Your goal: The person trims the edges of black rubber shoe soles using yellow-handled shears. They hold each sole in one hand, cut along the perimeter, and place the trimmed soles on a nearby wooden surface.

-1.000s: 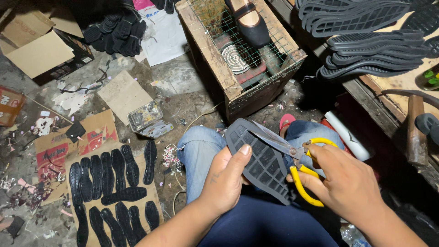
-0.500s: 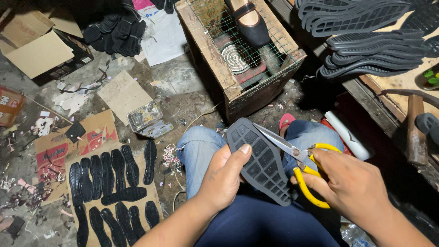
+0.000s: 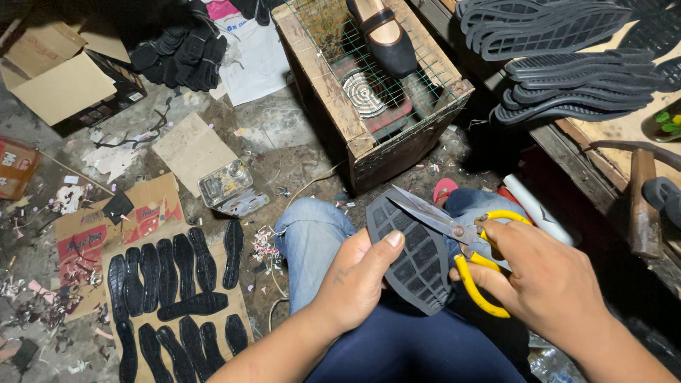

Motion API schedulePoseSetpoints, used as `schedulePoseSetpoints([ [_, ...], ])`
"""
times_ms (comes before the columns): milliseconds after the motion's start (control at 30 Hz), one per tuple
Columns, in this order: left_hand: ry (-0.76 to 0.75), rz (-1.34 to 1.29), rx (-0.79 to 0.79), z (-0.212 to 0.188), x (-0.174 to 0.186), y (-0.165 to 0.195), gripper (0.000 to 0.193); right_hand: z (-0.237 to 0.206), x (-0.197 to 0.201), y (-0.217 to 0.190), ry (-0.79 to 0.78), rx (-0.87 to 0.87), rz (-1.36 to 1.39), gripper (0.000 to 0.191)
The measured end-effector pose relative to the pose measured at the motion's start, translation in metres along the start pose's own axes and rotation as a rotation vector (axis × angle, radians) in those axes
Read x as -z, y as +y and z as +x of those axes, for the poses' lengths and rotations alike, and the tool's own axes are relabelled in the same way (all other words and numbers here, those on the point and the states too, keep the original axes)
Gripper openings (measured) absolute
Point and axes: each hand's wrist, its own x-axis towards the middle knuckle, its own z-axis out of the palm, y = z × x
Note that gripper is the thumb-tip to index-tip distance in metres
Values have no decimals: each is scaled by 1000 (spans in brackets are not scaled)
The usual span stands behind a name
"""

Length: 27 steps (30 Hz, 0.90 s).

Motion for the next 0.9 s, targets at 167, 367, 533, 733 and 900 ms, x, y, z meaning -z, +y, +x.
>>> schedulePoseSetpoints([
  [167,-37,20,-3,-2,0,2,41,2,1,-1,30,22,9,52],
  [367,-39,30,15,-2,1,5,41,-2,3,2,2,-14,-17,50],
  [533,-54,86,-20,1,2,9,41,-5,4,8,27,16,-29,48],
  [733,112,81,-166,7,-1,16,28,2,14,9,26,-33,93,49],
  [900,119,165,-145,2,2,26,24,5,15,4,109,73,-98,63],
])
